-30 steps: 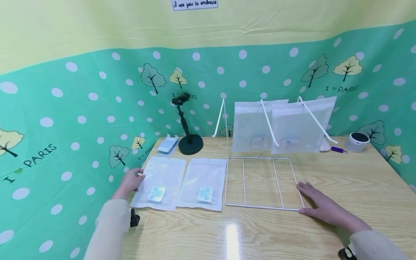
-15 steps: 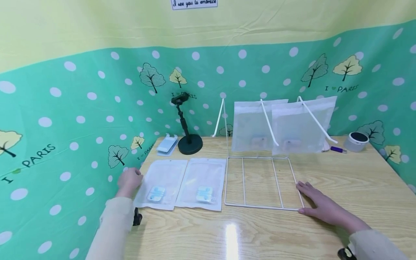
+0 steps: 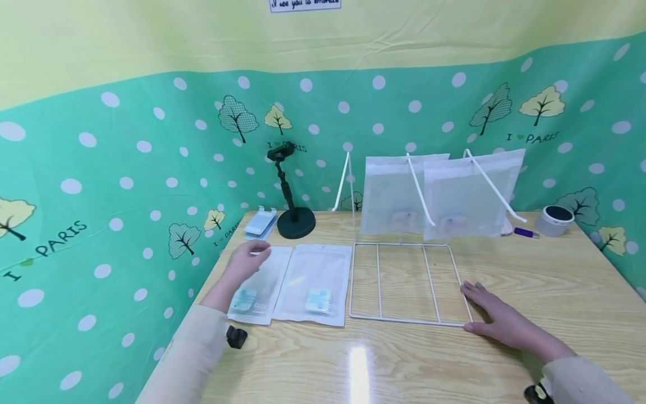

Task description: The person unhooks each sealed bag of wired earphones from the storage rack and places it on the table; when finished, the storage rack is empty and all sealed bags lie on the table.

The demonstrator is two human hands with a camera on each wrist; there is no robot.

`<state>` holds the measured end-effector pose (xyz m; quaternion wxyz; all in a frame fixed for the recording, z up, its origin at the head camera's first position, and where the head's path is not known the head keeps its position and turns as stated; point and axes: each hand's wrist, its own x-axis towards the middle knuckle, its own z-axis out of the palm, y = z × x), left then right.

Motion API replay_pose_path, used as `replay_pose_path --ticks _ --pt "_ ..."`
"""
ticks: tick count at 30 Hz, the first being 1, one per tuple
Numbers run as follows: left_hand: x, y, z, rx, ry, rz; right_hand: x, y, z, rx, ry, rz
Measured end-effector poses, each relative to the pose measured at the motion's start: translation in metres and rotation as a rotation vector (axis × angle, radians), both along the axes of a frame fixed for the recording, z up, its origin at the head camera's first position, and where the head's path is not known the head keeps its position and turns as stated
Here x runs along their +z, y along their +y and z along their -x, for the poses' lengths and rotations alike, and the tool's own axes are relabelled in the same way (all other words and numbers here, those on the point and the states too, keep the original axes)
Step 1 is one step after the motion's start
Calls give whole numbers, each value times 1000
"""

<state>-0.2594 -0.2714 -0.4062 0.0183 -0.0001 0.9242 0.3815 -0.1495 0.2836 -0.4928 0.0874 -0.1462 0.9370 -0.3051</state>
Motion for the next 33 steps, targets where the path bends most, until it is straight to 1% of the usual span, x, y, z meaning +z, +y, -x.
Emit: replay_pose_path --ticks 2,5,8,12,15,17,19,22,29,33 --pt "1 21 -5 -71 11 -10 0 0 0 1 -3 0" --pt "-2 51 -14 -187 30 43 0 0 1 -5 -12 -8" --pt "-8 77 -24 -323 47 131 0 0 2 -8 -20 -17" --pt "-18 105 -37 -514 92 256 1 0 2 -3 -19 -14" --pt "-27 123 -44 -616 114 352 1 0 2 -1 -18 -10" --pt "-33 134 -47 -660 122 423 1 -1 1 -1 -19 -6" --pt "-38 142 -48 -691 134 483 1 -1 1 -4 -24 -7" --pt "-45 152 -48 -709 151 549 1 -1 1 -8 -35 -11" --pt "-50 161 -48 -699 195 635 0 -1 3 -14 -42 -11" --pt "-51 163 -48 -686 192 659 0 -1 3 -14 -35 -21"
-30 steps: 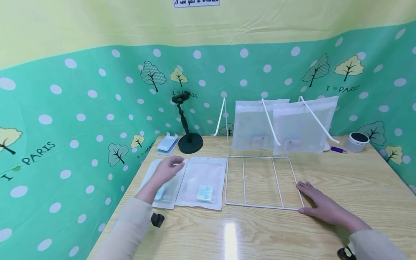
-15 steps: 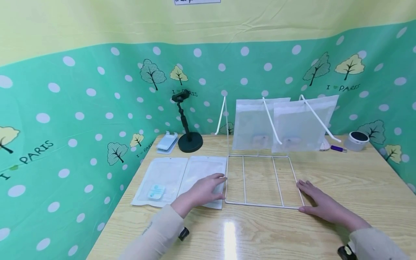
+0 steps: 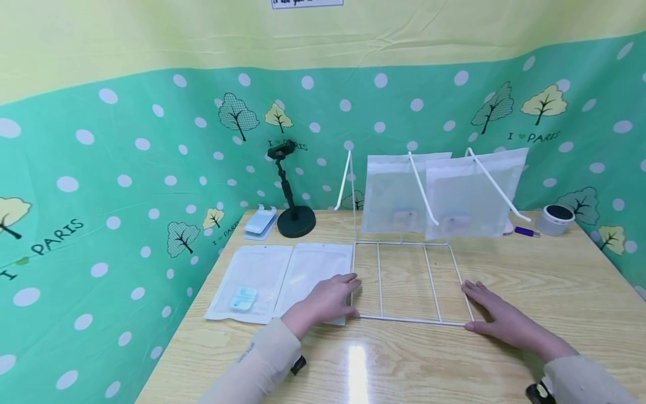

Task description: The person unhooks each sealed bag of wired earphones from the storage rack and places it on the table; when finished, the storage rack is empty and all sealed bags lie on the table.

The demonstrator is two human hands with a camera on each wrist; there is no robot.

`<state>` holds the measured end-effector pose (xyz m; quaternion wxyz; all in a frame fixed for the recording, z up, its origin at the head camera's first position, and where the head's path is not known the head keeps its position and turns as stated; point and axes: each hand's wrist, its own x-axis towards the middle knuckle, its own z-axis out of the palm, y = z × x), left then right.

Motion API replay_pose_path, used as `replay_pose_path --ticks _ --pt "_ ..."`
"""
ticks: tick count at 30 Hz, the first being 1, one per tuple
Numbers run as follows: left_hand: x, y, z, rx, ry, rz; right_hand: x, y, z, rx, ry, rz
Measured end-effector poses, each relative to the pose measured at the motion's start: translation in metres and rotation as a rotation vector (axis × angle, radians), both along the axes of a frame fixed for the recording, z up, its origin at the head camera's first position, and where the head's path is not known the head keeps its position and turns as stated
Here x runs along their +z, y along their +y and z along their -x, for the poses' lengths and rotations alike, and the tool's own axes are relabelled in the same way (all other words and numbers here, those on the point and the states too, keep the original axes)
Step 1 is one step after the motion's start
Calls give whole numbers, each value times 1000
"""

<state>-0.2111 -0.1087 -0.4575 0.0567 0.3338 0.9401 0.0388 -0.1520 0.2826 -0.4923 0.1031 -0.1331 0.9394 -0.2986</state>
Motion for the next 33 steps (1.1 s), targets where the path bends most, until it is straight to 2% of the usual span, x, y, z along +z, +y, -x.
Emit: replay_pose_path --ticks 15,33 --pt "-9 0 4 23 4 -17 -1 1 0 4 9 9" --pt "-10 1 3 34 1 -14 1 -2 -1 -7 -18 12"
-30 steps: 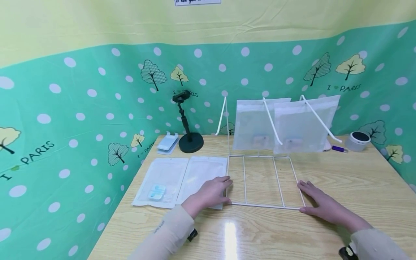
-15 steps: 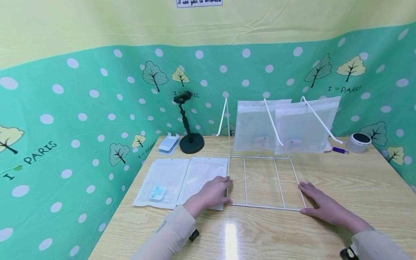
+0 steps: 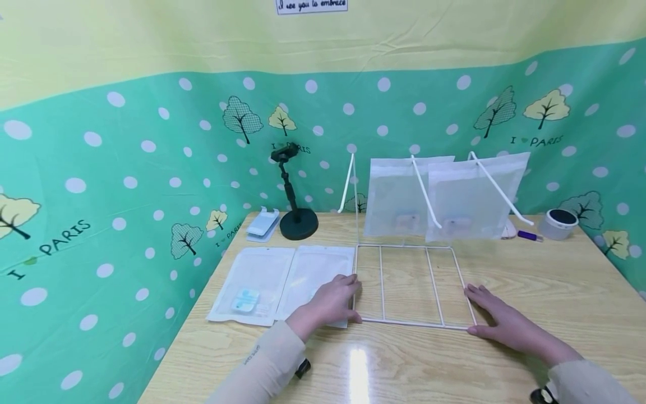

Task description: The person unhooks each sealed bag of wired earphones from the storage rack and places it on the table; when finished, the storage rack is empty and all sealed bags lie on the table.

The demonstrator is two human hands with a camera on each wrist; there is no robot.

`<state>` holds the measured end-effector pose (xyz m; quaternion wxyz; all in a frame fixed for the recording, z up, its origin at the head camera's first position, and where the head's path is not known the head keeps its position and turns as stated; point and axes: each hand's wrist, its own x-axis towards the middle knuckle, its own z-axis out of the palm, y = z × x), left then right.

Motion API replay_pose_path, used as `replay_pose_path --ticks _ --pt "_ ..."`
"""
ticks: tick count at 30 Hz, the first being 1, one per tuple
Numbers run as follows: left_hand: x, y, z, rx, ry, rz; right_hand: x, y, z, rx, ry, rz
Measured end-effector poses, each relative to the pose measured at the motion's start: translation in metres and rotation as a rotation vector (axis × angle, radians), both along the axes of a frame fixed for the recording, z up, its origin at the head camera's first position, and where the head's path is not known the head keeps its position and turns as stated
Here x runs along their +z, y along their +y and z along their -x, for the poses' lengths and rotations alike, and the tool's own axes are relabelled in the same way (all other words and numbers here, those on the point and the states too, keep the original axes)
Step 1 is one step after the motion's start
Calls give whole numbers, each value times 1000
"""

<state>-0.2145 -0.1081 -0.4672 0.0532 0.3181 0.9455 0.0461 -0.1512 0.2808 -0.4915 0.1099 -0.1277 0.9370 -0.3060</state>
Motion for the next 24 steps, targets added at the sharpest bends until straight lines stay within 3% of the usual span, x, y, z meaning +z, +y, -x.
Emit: replay_pose_path --ticks 24 --pt "-5 -1 0 17 35 3 -4 0 1 -5 5 -2"
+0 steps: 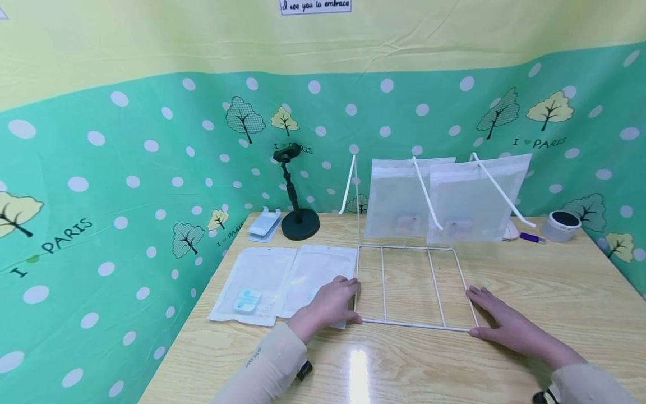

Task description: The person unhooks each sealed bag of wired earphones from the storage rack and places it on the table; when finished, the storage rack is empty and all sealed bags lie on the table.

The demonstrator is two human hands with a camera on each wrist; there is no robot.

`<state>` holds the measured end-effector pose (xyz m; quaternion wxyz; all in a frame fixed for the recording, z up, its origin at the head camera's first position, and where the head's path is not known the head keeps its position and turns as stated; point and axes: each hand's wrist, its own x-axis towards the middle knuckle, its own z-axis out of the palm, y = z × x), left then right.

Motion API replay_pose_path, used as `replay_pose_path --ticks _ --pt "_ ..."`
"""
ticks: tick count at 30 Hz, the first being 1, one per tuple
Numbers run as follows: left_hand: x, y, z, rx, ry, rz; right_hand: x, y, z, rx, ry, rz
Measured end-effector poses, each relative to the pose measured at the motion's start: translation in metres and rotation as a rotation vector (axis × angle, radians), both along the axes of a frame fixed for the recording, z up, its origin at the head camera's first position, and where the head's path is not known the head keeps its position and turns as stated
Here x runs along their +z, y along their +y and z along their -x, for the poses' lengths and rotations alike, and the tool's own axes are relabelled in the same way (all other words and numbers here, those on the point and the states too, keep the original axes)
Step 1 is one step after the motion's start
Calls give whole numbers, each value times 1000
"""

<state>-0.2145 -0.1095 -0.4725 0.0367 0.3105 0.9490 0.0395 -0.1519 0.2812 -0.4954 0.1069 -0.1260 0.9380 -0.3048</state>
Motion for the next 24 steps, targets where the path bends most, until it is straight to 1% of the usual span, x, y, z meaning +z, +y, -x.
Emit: replay_pose_path --ticks 9,13,15,17,20,24 --pt "0 0 0 -1 -3 -2 1 1 0 5 12 -6" --pt "0 -2 0 -5 4 -3 7 1 2 15 5 -22" --pt "0 -2 0 -4 2 -8 12 3 4 15 2 -12" --pt "0 -2 0 0 -3 -13 18 5 8 3 3 -4" --pt "0 -1 0 5 -10 -17 28 11 16 -28 34 14" --pt "0 -1 -1 -2 -8 -21 43 22 28 -119 89 46"
